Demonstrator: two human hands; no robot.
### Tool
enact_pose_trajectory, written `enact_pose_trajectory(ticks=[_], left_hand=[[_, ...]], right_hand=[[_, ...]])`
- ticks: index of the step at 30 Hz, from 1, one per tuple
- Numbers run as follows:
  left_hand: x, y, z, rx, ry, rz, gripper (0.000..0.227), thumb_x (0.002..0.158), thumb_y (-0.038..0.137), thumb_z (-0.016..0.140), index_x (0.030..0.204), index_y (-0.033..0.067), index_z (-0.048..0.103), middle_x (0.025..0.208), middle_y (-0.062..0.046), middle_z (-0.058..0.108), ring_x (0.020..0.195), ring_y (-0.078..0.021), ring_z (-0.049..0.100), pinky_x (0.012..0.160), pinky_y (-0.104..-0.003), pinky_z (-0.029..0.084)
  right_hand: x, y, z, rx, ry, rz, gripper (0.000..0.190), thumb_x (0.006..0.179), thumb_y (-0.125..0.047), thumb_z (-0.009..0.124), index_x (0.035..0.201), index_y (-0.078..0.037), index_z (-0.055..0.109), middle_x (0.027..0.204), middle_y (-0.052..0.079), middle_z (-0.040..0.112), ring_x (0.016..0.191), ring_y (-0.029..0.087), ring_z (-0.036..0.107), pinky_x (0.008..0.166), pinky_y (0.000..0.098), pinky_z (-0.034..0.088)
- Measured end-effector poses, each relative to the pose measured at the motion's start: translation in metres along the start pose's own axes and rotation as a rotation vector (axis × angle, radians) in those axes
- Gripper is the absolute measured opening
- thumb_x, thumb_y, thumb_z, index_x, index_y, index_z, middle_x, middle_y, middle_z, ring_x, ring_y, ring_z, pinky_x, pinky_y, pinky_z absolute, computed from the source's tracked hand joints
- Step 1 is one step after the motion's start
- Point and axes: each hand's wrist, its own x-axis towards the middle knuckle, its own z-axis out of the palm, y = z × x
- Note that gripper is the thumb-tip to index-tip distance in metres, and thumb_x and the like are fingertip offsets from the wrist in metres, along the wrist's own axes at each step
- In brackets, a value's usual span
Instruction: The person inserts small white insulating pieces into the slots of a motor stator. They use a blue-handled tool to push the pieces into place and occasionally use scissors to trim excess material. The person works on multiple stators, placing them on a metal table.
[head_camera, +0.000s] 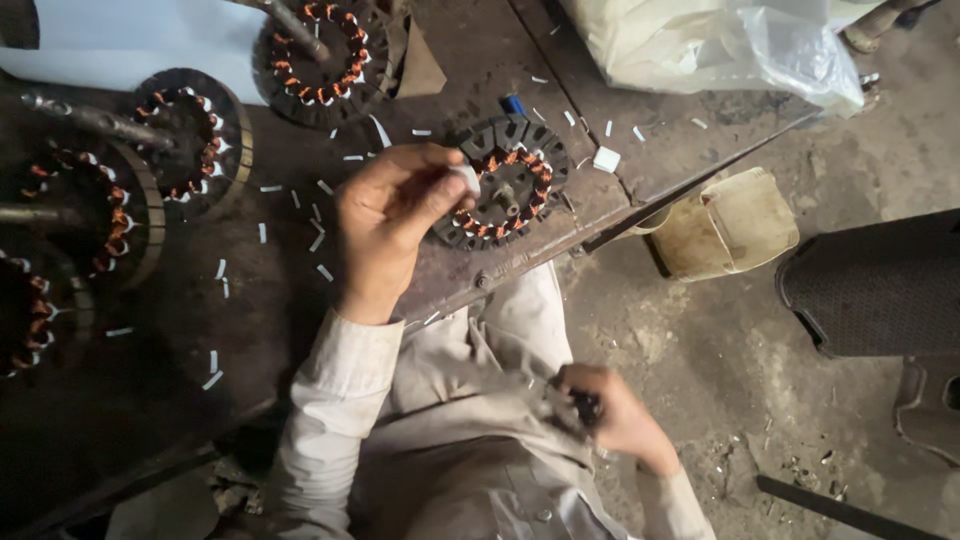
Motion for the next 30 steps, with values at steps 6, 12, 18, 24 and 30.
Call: enact_pose_trajectory(ticks=[6, 12, 18, 24, 30], left_hand=[[-0.007, -0.001, -0.002, 0.072, -0.023, -0.014, 0.016, 0.1, -0.001, 0.073, 0.115, -0.0031, 0.067, 0.106, -0.008, 0.072, 0.094, -0.0128, 0.071, 0.085, -0.028, 0.06], [-0.007, -0.001, -0.002, 0.183, -0.107, 0.103, 0.014, 0.101, -0.006, 0.074, 0.113, -0.0013, 0.069, 0.111, -0.005, 0.07, 0.092, -0.0095, 0.069, 0.087, -0.025, 0.058], [-0.008, 0.005, 0.004, 0.268, -0.054, 0.035, 0.014, 0.098, -0.005, 0.073, 0.111, -0.0002, 0.07, 0.109, -0.004, 0.073, 0.096, -0.009, 0.069, 0.088, -0.024, 0.057], [-0.008, 0.019, 0.018, 0.905, 0.067, 0.591, 0.025, 0.098, 0.003, 0.079, 0.119, 0.0017, 0.065, 0.111, -0.009, 0.071, 0.104, -0.0162, 0.07, 0.093, -0.029, 0.058], [0.004, 0.01, 0.027, 0.638, 0.001, 0.242, 0.043, 0.096, 0.009, 0.081, 0.132, -0.001, 0.059, 0.12, -0.012, 0.073, 0.111, -0.0162, 0.071, 0.097, -0.03, 0.058]], right_hand=[[-0.004, -0.011, 0.011, -0.248, -0.35, -0.289, 0.053, 0.069, -0.01, 0.085, 0.118, 0.001, 0.067, 0.115, 0.022, 0.07, 0.103, 0.039, 0.067, 0.092, 0.0441, 0.051], [0.061, -0.099, -0.013, -0.096, 0.272, -0.213, 0.03, 0.08, 0.001, 0.075, 0.109, 0.001, 0.067, 0.106, 0.012, 0.073, 0.098, 0.024, 0.073, 0.087, 0.0343, 0.056], [0.138, -0.155, -0.02, 0.13, 0.585, -0.419, 0.018, 0.098, 0.005, 0.072, 0.114, 0.005, 0.063, 0.115, 0.01, 0.065, 0.104, 0.014, 0.066, 0.091, 0.0252, 0.056], [0.152, -0.146, -0.029, 0.435, 0.611, -0.327, 0.012, 0.1, 0.005, 0.073, 0.109, 0.005, 0.065, 0.107, 0.008, 0.07, 0.097, 0.011, 0.066, 0.087, 0.0242, 0.054], [0.149, -0.128, -0.037, 0.469, 0.717, -0.288, 0.015, 0.099, 0.006, 0.072, 0.112, 0.005, 0.065, 0.107, 0.007, 0.07, 0.098, 0.01, 0.065, 0.09, 0.0242, 0.053]])
